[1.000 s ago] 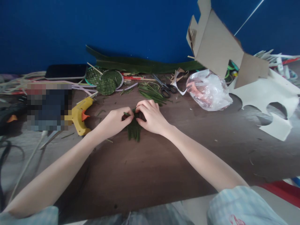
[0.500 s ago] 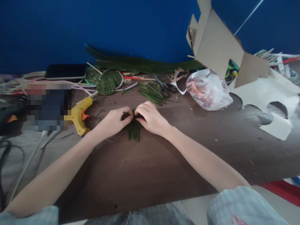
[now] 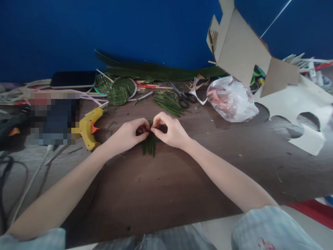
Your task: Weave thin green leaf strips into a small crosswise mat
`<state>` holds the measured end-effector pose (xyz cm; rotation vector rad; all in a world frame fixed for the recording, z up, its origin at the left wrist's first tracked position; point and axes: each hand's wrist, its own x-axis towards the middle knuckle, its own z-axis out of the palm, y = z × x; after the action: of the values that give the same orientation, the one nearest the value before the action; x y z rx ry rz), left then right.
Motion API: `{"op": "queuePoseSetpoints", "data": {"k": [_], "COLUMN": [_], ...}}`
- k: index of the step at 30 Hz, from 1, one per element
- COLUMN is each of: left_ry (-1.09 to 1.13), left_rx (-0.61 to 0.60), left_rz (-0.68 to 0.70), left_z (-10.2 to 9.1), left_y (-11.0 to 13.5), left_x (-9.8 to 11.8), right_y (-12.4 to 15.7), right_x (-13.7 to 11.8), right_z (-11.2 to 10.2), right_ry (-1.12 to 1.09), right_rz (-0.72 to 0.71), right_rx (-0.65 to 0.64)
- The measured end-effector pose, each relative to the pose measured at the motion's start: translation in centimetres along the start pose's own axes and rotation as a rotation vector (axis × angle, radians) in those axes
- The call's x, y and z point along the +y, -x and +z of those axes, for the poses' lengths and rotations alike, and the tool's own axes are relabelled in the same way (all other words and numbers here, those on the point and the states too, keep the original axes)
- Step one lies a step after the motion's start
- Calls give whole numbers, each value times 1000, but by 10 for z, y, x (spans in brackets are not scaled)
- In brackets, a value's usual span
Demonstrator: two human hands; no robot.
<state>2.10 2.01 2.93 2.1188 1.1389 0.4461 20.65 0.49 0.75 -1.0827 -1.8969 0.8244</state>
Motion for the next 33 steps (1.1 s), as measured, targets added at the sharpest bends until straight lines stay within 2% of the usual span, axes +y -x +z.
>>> {"op": "queuePoseSetpoints", "data": {"k": [5,9,11,15,20,23,28,33], "left_ry": [-40,-51,-58,-70,13,89,-9,-63], "left_rx": [-4,5,4,-2,31,67,35,35], "left_rz": [40,42,34,17,-39,-61,-22,8], "left_z": [3,5,5,5,8,10,8,7], "left_y": [0,0,0,-1,0,1,1,1], "left_x": [-1,0,1,1,0,0,1,2], "right_y": [1,0,-1,-2,-4,-5,-9,-11], "right_x": [-4,0,2,3,0,-1,-5,-7], "right_z": [-2,-1,0,2,2,-2,-11,-16], "right_ry": [-58,100,152,235,433,547,624,637], "right_rz": [0,-29,13,140,111,155,311,319], "right_rx": [18,169,189,96,56,9,-111,-175]}}
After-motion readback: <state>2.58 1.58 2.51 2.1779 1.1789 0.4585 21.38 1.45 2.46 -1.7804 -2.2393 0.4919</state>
